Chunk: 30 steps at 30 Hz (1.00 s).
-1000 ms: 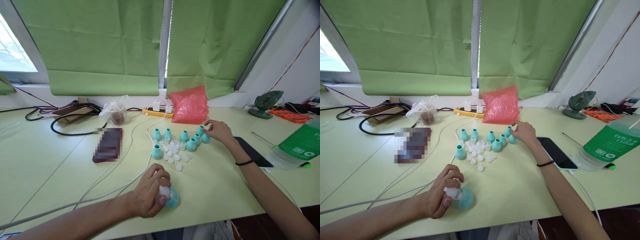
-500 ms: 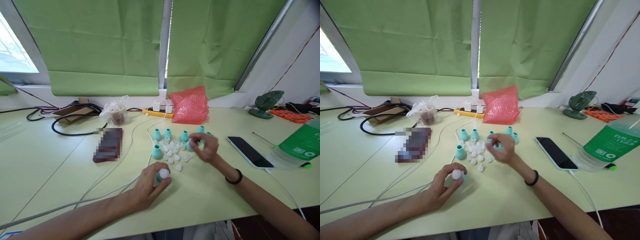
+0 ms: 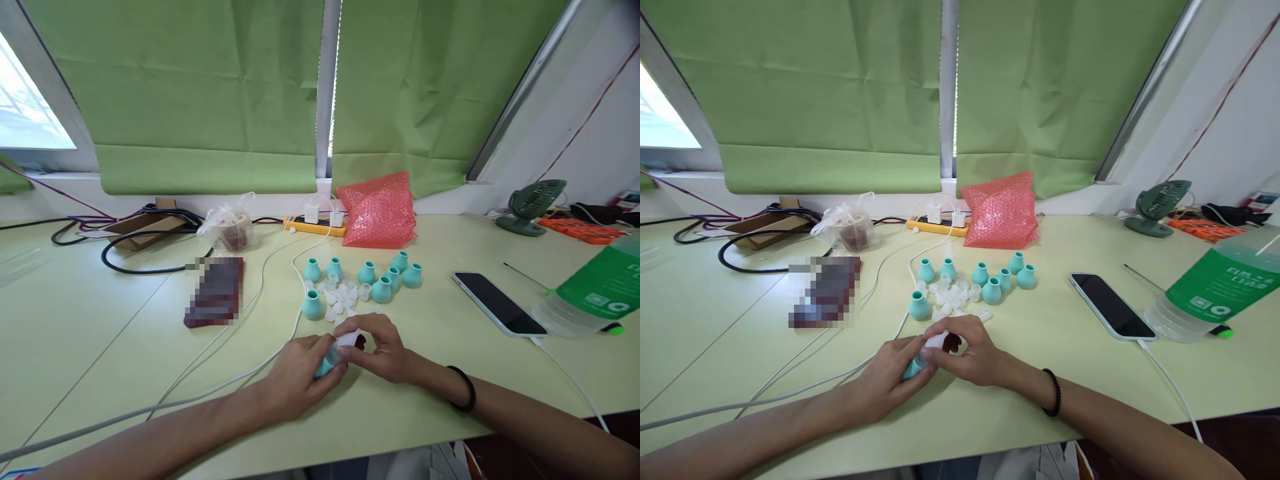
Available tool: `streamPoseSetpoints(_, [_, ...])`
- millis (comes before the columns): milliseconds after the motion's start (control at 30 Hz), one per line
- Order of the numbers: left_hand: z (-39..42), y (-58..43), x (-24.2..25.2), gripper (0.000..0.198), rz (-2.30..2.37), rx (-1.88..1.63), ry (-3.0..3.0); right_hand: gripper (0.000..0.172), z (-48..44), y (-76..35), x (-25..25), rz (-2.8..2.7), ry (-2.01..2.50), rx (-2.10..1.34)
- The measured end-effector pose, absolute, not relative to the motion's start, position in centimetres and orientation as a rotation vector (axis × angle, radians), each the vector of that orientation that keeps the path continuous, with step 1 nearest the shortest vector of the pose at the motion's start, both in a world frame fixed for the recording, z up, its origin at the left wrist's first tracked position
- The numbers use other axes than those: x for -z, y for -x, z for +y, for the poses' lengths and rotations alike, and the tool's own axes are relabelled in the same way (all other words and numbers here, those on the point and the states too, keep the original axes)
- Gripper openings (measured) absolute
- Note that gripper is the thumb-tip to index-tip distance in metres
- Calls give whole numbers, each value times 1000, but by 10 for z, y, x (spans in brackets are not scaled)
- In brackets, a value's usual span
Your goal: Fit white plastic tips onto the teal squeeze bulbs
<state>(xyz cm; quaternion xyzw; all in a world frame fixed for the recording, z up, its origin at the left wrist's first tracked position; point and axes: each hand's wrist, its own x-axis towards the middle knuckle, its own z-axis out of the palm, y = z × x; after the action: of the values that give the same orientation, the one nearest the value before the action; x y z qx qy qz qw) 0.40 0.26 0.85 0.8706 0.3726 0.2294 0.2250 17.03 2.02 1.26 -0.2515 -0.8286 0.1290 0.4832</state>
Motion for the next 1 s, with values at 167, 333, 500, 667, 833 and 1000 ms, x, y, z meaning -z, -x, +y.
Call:
streamPoseSetpoints(167, [4,-3,-11,23,1069,-673,-2300,13,17,-167,-11,-1994,591,-121])
streamPoseSetpoints(333, [5,-2,-9,25,1115,-592,-2330,16,20,-169,-6,-2020,534,36])
streamPoseSetpoints(500, [5,-2,-9,24,1109,-576,-2342,28,24,-172,0,-2042,486,97])
streamPoseSetpoints(667, [8,-2,-5,27,1194,-652,-2263,28,26,-178,-2,-2149,445,317])
streamPoseSetpoints(833, [12,-1,-3,24,1153,-789,-2135,26,25,-173,-3,-2198,350,272])
streamPoseSetpoints(1000, [14,-3,-1,24,1138,-915,-1824,29,28,-171,-3,-2175,447,236])
